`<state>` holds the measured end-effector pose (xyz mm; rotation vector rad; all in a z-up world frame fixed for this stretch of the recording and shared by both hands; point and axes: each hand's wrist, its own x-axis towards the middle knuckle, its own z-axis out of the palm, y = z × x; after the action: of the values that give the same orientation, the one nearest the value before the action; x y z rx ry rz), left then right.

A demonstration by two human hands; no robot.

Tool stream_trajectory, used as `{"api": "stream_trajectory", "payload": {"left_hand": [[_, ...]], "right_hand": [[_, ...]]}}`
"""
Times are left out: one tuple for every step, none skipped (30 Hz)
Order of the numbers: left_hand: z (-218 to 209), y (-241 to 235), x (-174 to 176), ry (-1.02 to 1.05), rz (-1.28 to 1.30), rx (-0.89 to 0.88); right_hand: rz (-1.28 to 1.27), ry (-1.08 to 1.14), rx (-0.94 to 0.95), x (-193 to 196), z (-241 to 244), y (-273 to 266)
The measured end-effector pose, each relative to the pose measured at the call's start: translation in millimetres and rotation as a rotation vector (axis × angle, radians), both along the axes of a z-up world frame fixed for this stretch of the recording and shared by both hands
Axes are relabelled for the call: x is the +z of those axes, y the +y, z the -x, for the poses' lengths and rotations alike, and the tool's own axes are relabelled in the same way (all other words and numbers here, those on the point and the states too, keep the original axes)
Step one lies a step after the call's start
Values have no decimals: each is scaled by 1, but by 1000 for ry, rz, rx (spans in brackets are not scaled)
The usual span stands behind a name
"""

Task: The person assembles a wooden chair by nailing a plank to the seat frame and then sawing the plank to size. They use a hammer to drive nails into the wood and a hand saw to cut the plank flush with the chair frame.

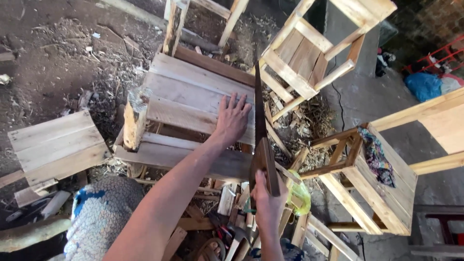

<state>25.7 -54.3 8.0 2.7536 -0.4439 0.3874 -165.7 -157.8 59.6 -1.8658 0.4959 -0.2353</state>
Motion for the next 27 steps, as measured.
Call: {"api": "stream_trajectory", "payload": {"left_hand": [[-2, 1, 0, -17, -4, 9], [-5, 2, 0, -33, -21, 18], [4, -5, -7, -27, -35, 0], [2, -4, -6, -23, -35, -17], [-1, -3, -6, -10, -39, 0], [-3, -1, -5, 3, -44, 17], [-5, -1, -5, -7, -37, 22], [-7, -1, -4, -7, -17, 18], [-2, 0, -9, 8, 0, 9], [1, 1, -8, 12, 3, 10], [1, 2, -5, 9, -10, 15], [1, 2, -2, 6, -23, 21], [1, 4, 1, 0, -28, 9], [0, 5, 3, 32, -40, 9], [2, 5, 4, 70, -52, 3], [5, 6, 8, 70, -57, -15], [7, 8, 14, 137, -88, -13], [10, 11, 20, 205, -120, -11], [9, 11, 17, 201, -121, -23], [8, 11, 14, 188, -95, -16], [7, 10, 12, 175, -64, -9], [7, 10, 12, 170, -60, -21], [7, 11, 11, 171, -53, -21], [8, 12, 10, 172, -46, -21], [9, 13, 13, 166, -42, -30], [11, 15, 16, 191, -22, -37], [13, 17, 20, 214, -4, -44]], "right_hand": [[-4, -17, 9, -1, -2, -3], [-33, -30, 31, -3, -4, -5], [-59, -23, 25, -7, 7, -11], [-59, -19, 7, -5, 8, -10], [-124, -126, 49, -3, 8, -11], [-187, -235, 91, 0, 8, -10], [-180, -245, 97, 0, 5, -10], [-193, -229, 70, 0, 4, -9], [-211, -199, 37, -2, 7, -8], [-207, -195, 37, -1, 9, -5], [-207, -244, 46, 0, 9, -1], [-207, -293, 55, 1, 9, 2], [-209, -300, 43, 2, 10, 5], [-181, -339, 49, 4, 11, 6], [-150, -371, 48, 4, 14, 8], [-150, -372, 30, 2, 17, 7], [-98, -342, 7, 0, 17, 6], [-47, -311, -16, -2, 18, 6], [-45, -314, -27, 2, 19, 9], [43, -312, 4, 5, 19, 13], [136, -308, 35, 9, 20, 16], [143, -312, 24, 8, 19, 16], [158, -330, 26, 6, 19, 16], [173, -348, 29, 4, 19, 16], [179, -353, 21, 7, 20, 19], [181, -393, 48, 11, 21, 22], [180, -436, 74, 14, 21, 25]]}}
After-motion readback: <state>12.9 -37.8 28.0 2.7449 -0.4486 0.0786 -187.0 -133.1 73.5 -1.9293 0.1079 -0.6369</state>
